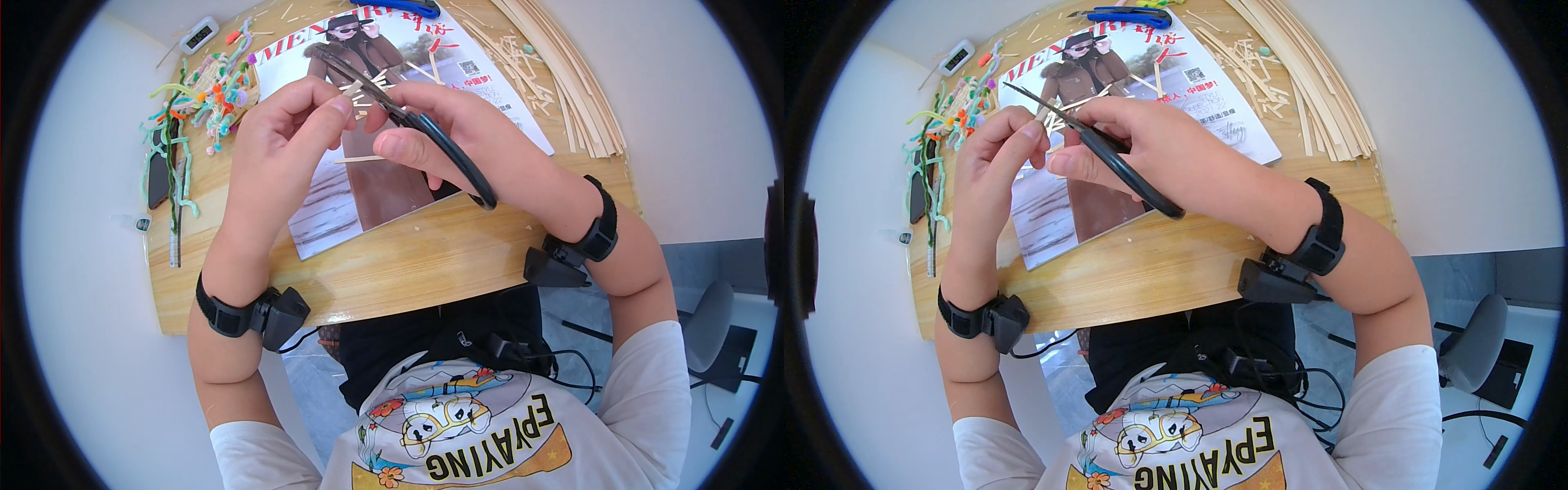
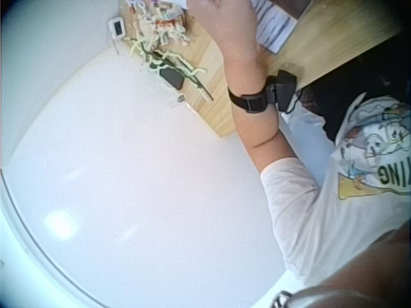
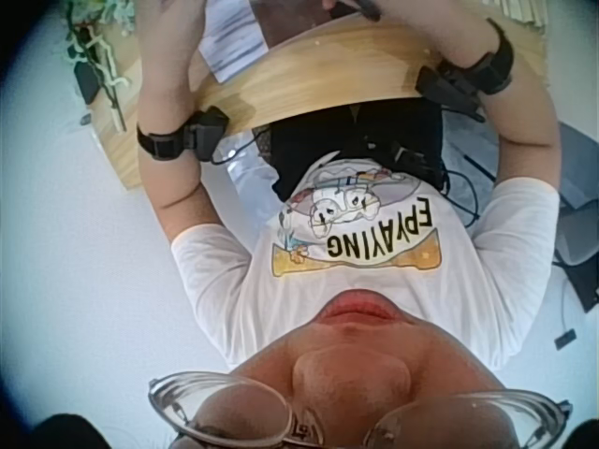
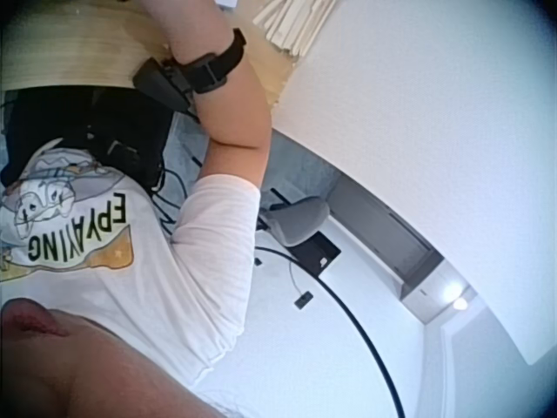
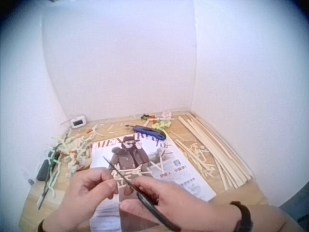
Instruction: Cutting thin bamboo sticks into smaller pieces using scissors on a desk.
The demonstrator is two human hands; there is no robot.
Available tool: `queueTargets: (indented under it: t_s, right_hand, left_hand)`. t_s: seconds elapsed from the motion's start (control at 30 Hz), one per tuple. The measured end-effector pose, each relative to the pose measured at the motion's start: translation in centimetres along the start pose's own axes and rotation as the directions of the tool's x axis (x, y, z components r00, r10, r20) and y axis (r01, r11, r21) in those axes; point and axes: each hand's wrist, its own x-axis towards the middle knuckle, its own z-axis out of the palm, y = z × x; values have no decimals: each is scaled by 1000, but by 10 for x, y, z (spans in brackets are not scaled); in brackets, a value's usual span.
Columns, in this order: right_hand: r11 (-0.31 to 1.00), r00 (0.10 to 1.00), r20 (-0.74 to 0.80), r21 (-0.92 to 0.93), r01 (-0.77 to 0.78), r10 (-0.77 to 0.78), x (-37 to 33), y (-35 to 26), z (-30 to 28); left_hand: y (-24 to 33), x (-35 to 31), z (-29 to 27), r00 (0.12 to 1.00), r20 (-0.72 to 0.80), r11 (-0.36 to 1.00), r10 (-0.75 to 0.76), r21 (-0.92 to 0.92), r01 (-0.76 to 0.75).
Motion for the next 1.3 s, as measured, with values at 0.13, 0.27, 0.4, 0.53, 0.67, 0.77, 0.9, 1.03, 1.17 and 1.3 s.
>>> queueTargets:
  t_s: [0.13, 0.27, 0.4, 0.53, 0.67, 0.77, 0.9, 1.03, 1.17, 1.3]
  right_hand:
    - [999, 999, -3, -1, -40, 40, -2, -4, -1]
    - [999, 999, -10, 0, -45, 45, -2, -4, -2]
    - [999, 1000, -19, -48, 13, -14, -2, -4, -4]
    - [993, 1000, -19, -121, -7, 5, -3, -10, -6]
    - [988, 1000, -16, -154, -14, 11, -3, -11, -7]
    - [983, 999, -11, -180, -33, 31, -3, -11, -8]
    - [989, 990, -140, -149, -17, -4, 1, -4, -8]
    - [993, 974, -199, -61, 102, -112, 6, 10, -12]
    - [985, 967, -187, 3, 174, -170, 7, 9, -13]
    - [961, 938, -209, -30, 275, -276, 7, 10, -10]
  left_hand:
    - [1, 0, -2, 1000, -2, 999, -13, 44, 13]
    - [1, 2, -2, 1000, -8, 998, -16, 64, 16]
    - [2, 2, -3, 1000, -5, 997, -24, 79, 24]
    - [3, 3, -4, 1000, 4, 996, -30, 86, 30]
    - [2, 3, -3, 999, -2, 997, -37, 65, 37]
    - [3, 3, -5, 999, -9, 994, -52, 97, 52]
    - [-1, 5, -13, 995, 5, 983, -99, 156, 97]
    - [-4, 6, -15, 983, -18, 785, -182, 600, 156]
    - [-6, 5, -23, 949, 56, 729, -310, 655, 199]
    - [-2, 5, -23, 932, 98, 685, -348, 706, 182]
